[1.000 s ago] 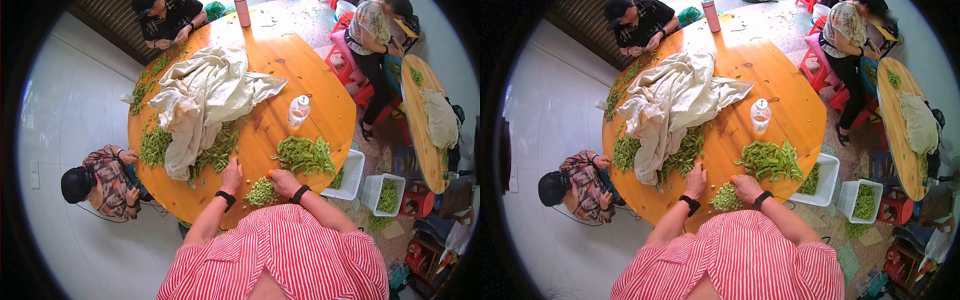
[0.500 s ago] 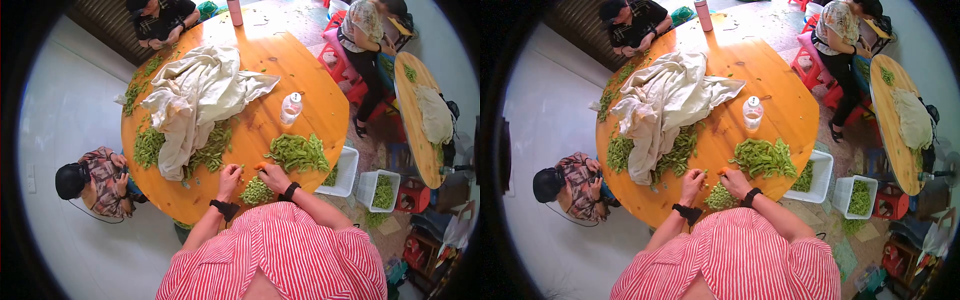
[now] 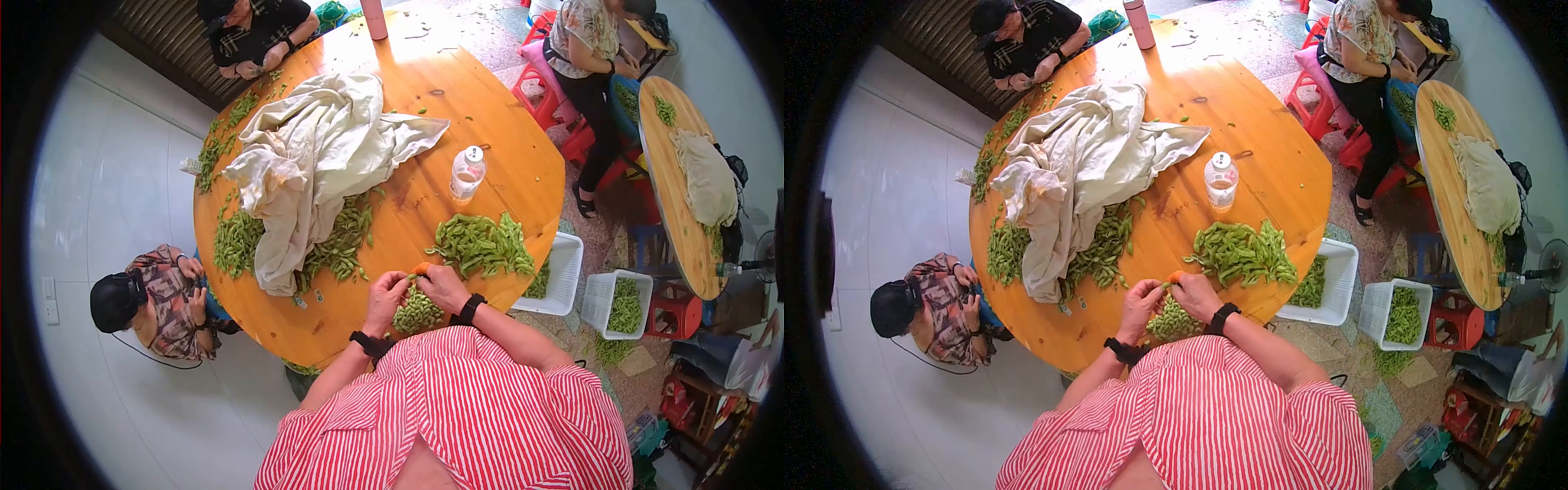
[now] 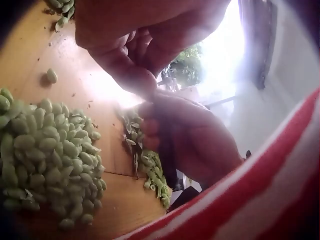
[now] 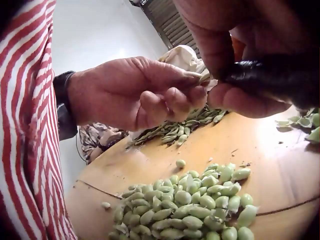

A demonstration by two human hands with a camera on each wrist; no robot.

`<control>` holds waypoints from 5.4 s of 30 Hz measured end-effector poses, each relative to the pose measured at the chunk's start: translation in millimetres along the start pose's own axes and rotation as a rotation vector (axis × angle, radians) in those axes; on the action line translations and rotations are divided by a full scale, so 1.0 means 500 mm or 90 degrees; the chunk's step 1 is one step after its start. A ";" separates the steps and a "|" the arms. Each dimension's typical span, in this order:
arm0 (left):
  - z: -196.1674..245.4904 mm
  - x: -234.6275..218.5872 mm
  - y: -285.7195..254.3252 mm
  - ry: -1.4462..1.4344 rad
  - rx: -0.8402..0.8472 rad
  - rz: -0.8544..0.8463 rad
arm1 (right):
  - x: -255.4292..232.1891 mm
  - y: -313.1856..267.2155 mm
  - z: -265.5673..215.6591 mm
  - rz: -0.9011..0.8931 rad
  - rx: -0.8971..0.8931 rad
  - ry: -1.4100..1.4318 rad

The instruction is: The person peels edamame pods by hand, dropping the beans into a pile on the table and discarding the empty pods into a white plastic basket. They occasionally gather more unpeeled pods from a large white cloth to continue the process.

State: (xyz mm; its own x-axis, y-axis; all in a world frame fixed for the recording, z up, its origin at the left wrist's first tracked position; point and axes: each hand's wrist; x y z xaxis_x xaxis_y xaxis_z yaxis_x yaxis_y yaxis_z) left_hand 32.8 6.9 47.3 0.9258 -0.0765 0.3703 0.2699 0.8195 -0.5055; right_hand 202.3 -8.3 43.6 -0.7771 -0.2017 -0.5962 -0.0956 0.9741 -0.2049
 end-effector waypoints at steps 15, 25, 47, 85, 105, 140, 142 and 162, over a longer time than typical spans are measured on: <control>-0.015 0.003 -0.003 0.096 0.065 0.002 | -0.004 0.002 -0.005 0.040 -0.020 -0.004; -0.008 -0.049 0.019 -0.202 -0.224 -0.137 | 0.000 -0.006 0.007 0.015 -0.111 0.003; -0.001 -0.015 -0.010 0.056 -0.056 -0.065 | -0.003 -0.006 0.017 -0.085 -0.031 0.135; -0.022 -0.040 0.015 -0.171 -0.245 -0.128 | -0.010 -0.003 0.020 -0.107 0.058 0.252; -0.070 -0.053 -0.009 0.482 0.113 -0.007 | 0.004 -0.005 0.029 -0.024 0.066 0.059; -0.007 -0.130 0.046 0.525 0.246 0.231 | -0.056 0.024 0.079 0.347 0.051 -0.162; -0.015 -0.154 0.066 0.556 0.230 0.277 | -0.054 0.015 0.061 0.257 0.043 -0.114; -0.027 -0.005 -0.009 0.032 0.021 0.000 | -0.010 -0.009 -0.005 0.011 -0.040 -0.003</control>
State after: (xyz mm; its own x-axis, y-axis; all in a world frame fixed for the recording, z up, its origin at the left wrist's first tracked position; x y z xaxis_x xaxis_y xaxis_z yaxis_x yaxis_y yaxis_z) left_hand 32.9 -4.1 38.0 0.9380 -0.1050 0.3303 0.2625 0.8376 -0.4790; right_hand 205.0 -11.6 49.5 -0.7759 -0.1855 -0.6029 -0.1214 0.9818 -0.1458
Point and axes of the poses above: each hand's wrist, its own y-axis towards the middle knuckle, its own x-axis out of the palm, z = x × y, and after that the axes turned 13 degrees about -y, right-handed
